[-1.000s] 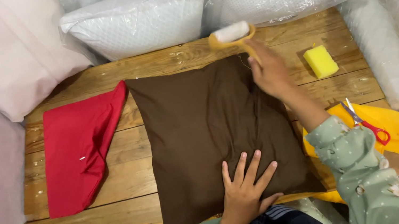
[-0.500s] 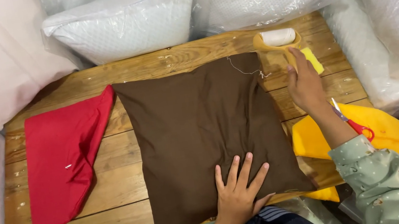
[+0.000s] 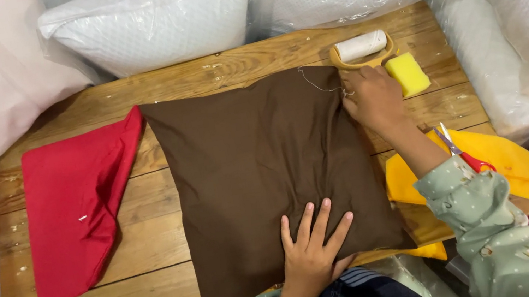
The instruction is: The person is stuffing a brown pillowcase with white filling and then cleaning the exterior of the pillow using a yellow sponge.
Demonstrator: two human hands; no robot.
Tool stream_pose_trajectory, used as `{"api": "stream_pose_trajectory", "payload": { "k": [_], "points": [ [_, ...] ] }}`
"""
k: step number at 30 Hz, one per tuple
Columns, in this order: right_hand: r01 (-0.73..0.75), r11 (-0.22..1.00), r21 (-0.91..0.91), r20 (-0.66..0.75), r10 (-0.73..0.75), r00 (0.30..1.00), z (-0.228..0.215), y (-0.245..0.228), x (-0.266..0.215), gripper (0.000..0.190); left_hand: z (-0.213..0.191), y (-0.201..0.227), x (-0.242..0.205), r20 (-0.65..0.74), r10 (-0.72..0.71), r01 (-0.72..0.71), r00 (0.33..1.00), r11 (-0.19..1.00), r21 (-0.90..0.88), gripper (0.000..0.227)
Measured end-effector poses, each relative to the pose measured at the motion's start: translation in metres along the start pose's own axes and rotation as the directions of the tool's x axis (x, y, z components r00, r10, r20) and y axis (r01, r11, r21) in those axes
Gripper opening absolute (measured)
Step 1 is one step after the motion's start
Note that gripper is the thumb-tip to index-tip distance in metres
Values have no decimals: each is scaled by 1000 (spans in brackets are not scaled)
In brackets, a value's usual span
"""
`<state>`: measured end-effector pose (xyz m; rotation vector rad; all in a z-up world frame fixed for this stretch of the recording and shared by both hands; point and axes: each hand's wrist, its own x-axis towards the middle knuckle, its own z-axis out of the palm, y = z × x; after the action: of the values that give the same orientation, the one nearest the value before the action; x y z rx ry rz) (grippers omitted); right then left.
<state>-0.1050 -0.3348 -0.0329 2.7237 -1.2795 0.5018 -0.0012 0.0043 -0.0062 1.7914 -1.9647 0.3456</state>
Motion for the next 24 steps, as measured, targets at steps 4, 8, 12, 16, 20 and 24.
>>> {"api": "stream_pose_trajectory", "payload": {
  "k": [4, 8, 12, 16, 20, 24],
  "points": [
    [-57, 996, 66, 20, 56, 998, 23, 10, 22, 9, 1, -1, 1, -46, 0, 2, 999, 1000, 31, 77],
    [-70, 933, 353, -59, 97, 993, -23, 43, 30, 5, -1, 0, 2, -46, -20, 20, 999, 1000, 0, 67],
    [-153, 876, 457, -230, 282, 931, -71, 98, 24, 8, -3, 0, 3, 2, -7, 7, 1000, 1000, 8, 91],
    [-86, 985, 148, -304, 128, 944, -68, 154, 9, 10, 0, 0, 0, 9, -2, 1, 1000, 1000, 2, 86],
    [-379, 910, 167, 204, 344, 916, -90, 133, -11, 65, 2, 0, -1, -1, -6, 6, 1000, 1000, 23, 88],
    [-190, 976, 104, -126, 203, 971, -60, 154, -27, 30, 4, 0, -1, 5, -3, 3, 1000, 1000, 18, 86]
  ]
}}
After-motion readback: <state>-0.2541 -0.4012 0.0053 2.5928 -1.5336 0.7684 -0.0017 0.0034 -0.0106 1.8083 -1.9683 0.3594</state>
